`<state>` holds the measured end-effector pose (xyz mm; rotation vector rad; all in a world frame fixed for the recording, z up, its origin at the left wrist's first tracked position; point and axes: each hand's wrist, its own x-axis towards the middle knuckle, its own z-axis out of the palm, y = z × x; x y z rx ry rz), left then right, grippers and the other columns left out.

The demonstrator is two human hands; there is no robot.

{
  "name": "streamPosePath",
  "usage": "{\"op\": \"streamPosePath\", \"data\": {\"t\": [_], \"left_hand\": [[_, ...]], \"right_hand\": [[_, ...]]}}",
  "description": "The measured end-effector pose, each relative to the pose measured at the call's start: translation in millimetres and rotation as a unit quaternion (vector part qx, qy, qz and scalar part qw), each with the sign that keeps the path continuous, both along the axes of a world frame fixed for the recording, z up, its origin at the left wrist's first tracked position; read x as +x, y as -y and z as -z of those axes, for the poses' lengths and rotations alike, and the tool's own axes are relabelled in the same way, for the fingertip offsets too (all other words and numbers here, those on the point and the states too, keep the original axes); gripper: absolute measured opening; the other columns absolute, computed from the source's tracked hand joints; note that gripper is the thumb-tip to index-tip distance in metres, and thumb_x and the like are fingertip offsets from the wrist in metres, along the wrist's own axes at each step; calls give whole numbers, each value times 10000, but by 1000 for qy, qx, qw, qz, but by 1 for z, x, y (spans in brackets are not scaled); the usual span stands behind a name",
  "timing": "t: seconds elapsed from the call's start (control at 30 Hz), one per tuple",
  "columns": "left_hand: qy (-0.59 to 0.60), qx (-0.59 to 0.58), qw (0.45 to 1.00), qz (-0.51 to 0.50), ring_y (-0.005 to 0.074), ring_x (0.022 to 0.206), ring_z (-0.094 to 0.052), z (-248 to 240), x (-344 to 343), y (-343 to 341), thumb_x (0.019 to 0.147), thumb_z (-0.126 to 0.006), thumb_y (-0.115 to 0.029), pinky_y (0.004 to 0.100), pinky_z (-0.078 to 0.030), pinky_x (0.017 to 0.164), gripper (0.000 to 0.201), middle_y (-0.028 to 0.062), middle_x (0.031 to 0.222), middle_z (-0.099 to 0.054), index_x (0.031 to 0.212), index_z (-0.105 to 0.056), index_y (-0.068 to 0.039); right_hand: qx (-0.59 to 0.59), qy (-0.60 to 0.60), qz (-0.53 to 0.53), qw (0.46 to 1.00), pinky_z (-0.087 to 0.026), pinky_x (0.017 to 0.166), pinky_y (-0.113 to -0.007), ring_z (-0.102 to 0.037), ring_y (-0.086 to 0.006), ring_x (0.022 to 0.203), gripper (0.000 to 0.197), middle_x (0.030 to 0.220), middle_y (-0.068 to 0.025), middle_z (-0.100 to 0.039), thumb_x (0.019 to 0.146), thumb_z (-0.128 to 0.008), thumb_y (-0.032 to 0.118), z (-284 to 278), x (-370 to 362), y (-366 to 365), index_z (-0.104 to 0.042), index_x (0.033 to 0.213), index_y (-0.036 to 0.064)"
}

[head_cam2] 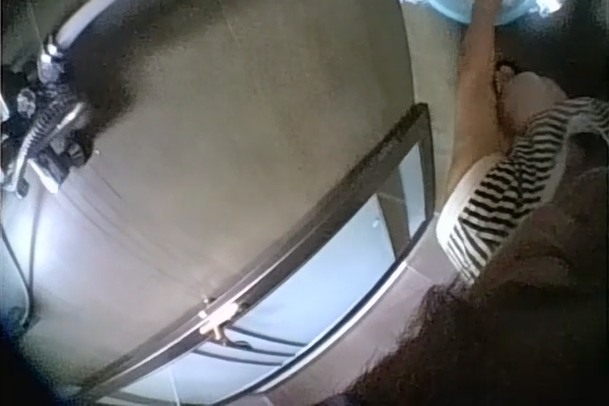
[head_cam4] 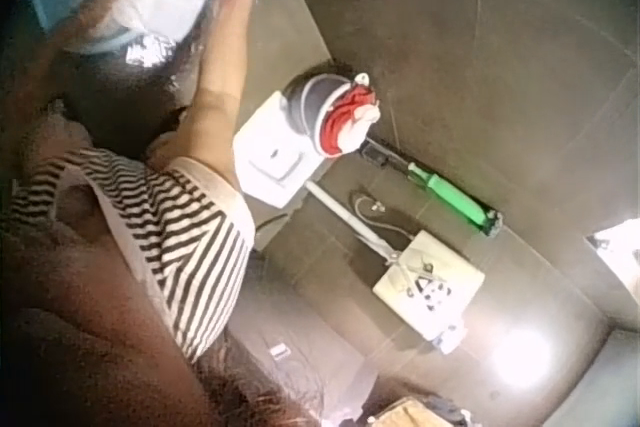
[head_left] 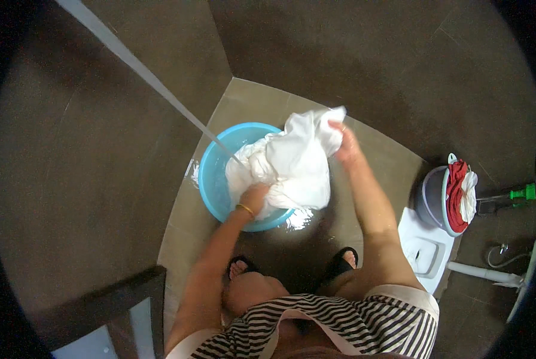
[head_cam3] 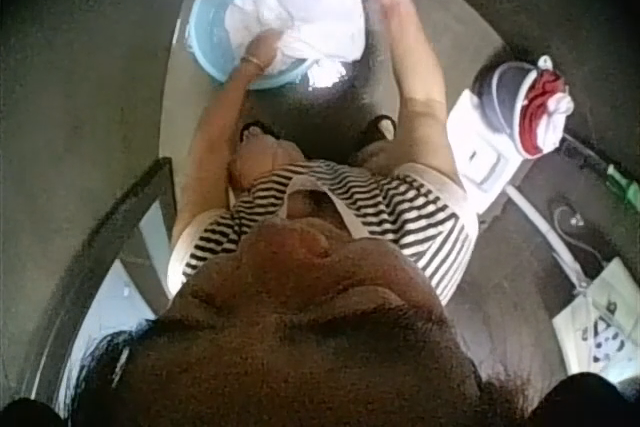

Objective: The person hand-washes a white garment by lathering and scrubbing it with soap, places the soap on a shelf, and rinses and wrings the garment in a basin under running water.

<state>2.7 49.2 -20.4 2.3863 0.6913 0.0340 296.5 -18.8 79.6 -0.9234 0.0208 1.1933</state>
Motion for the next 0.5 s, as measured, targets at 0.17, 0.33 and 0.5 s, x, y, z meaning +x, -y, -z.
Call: {"op": "streamPosePath", "data": {"t": [0.17,0.33,0.5], "left_hand": [[154,-117,970,-145,194,943,-529,-48,-66,-37,686,-418,71,295,-412,834,326,105,1004,-570,965,-559,-22],[275,-182,914,-235,190,972,-500,-125,-90,-85,651,-434,120,288,-392,861,429,97,1035,-551,1041,-517,-41],[43,147,965,-214,304,1216,-289,-117,-84,-74,659,-463,81,466,-266,957,587,167,1299,-315,1196,-443,-154]], "right_hand": [[148,254,30,955,-452,809,-322,-566,-187,880,415,951,-70,-575,690,-648,80,-170,-25,10,-479,1065,24],[203,366,1,908,-437,825,-299,-574,-167,884,379,955,-78,-590,704,-666,96,-226,-44,23,-502,1034,8],[95,495,-195,841,-419,838,-321,-560,-149,892,359,948,-47,-590,677,-697,112,-180,-55,2,-549,1003,78]]}}
